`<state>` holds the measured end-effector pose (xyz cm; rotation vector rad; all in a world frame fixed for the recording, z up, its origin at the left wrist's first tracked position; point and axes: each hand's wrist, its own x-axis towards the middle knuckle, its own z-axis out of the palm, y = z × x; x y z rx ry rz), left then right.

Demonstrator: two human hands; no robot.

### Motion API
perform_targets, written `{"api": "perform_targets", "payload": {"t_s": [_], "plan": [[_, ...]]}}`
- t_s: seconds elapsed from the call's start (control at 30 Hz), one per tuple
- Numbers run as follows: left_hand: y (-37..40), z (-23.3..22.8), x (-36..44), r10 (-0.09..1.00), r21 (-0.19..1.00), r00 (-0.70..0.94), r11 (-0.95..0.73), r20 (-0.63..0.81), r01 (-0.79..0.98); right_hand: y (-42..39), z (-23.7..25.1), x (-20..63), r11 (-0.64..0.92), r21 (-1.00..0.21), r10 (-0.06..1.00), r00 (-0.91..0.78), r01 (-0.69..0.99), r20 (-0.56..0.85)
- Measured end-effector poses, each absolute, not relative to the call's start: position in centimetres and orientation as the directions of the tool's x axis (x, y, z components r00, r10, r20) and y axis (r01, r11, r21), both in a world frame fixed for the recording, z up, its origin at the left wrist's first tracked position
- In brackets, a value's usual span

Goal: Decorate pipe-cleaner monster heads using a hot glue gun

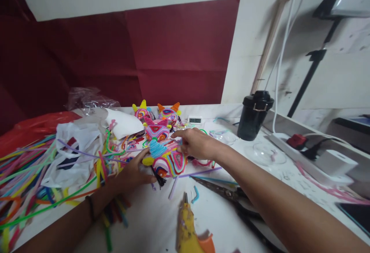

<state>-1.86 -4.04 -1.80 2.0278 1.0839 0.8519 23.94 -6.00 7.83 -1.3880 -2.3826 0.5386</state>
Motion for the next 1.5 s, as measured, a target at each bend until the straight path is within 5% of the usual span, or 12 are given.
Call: {"api": "perform_targets", "payload": {"t_s": [0.23,0.57,0.9,1.2,1.37,1.5], "plan": [[-4.5,-2.1,-2.2,0.8,0.698,0.506,-0.562,0.323,0.443,-7.4,8.4,24.0,0.491,-0.394,0.857,-0.513,0.777,0.056],[-4.8,-2.6,-2.1,0.592,0.398,0.617,-0.806,0.518,0.439,-9.7,7.9,25.0,0.533,-0.4,0.831,-0.55,0.745,0.082],[-4.8,-2.5,-2.0,0.602,0.395,0.605,-0.799,0.522,0.454,-12.3,7.6,26.6,0.424,-0.473,0.893,-0.445,0.773,0.073],[-4.8,-2.0,-1.3,0.663,0.456,0.568,-0.748,0.487,0.483,-13.2,3.5,25.6,0.328,-0.693,0.875,-0.484,0.642,-0.034],[-4.8,-2.4,-1.3,0.604,0.38,0.585,-0.796,0.542,0.47,-14.4,3.4,26.6,0.451,-0.537,0.879,-0.459,0.713,0.129],[-4.8,-2.5,-1.3,0.562,0.301,0.623,-0.824,0.545,0.48,-17.6,4.2,26.8,0.448,-0.441,0.871,-0.491,0.777,0.019]]}}
